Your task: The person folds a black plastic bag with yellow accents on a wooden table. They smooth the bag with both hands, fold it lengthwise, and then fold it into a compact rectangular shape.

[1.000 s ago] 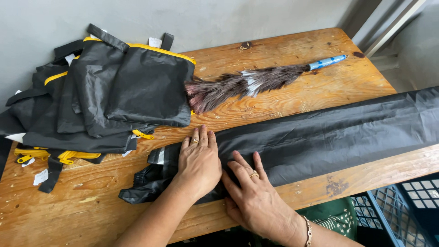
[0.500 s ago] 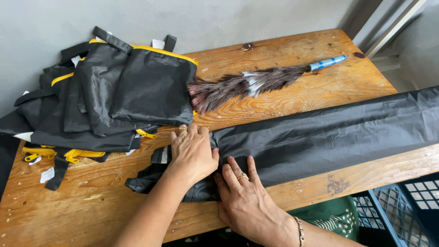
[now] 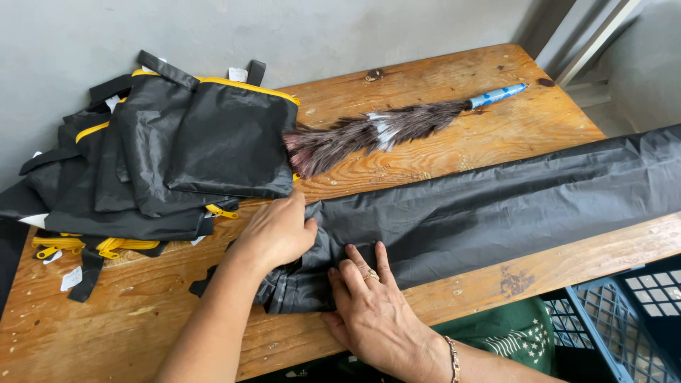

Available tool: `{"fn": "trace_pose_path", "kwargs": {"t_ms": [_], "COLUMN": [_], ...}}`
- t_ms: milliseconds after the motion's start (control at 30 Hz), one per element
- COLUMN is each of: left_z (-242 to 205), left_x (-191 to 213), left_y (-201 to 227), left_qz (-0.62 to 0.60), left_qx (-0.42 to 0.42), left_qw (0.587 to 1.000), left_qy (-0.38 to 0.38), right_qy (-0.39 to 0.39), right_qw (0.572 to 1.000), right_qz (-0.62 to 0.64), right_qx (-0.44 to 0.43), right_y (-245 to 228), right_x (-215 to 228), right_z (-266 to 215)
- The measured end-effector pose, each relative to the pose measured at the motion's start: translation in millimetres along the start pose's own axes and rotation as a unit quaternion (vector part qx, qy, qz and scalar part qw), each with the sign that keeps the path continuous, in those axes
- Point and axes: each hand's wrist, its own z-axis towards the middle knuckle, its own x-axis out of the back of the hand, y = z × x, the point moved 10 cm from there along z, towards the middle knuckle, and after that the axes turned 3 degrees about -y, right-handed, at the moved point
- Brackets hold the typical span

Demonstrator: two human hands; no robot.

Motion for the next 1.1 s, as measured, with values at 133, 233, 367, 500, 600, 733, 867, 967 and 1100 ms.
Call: {"fn": "trace_pose_path", "kwargs": {"t_ms": [133,233,367,500,600,733,867,967,1100], "left_z": [-0.4,7.8,21.1,25.7,18.5,32.3,20.1,7.8,-5.0], "left_x": [8.2,6.5,0.6,-2.2,-0.4,-5.9,1.7,6.6,11.7], "left_y": [2.4,-1.9,-8.0,-8.7,-2.9,-13.0,-14.9,-12.4,-7.8], "left_qz": [0.026,-0.05,-0.146,-0.195,-0.232,-0.256,-0.342,-0.429,-0.437], "left_qx": [-0.001,0.005,-0.012,-0.043,-0.056,-0.094,-0.095,-0.112,-0.129], "left_qw": [0.999,0.998,0.988,0.978,0.968,0.956,0.919,0.867,0.839], "left_qy": [-0.026,-0.044,-0.047,-0.052,-0.082,-0.112,-0.17,-0.228,-0.298], "right_qy": [0.018,0.031,0.032,0.057,0.081,0.09,0.107,0.108,0.109], "right_qw": [1.0,0.999,0.999,0.998,0.996,0.995,0.993,0.993,0.992], "right_qz": [-0.015,-0.007,-0.016,-0.024,-0.03,-0.014,0.016,0.039,0.055], "right_qx": [0.003,-0.002,0.001,0.001,0.013,0.032,0.039,0.036,0.033], "right_y": [0.9,3.3,2.7,0.4,-5.4,-1.0,3.8,7.2,10.2], "right_x": [-3.9,-3.1,-1.0,2.1,5.3,-0.1,4.8,7.0,9.5], "right_z": [0.9,1.0,1.7,1.3,1.0,-3.9,-8.0,-10.6,-12.7]}}
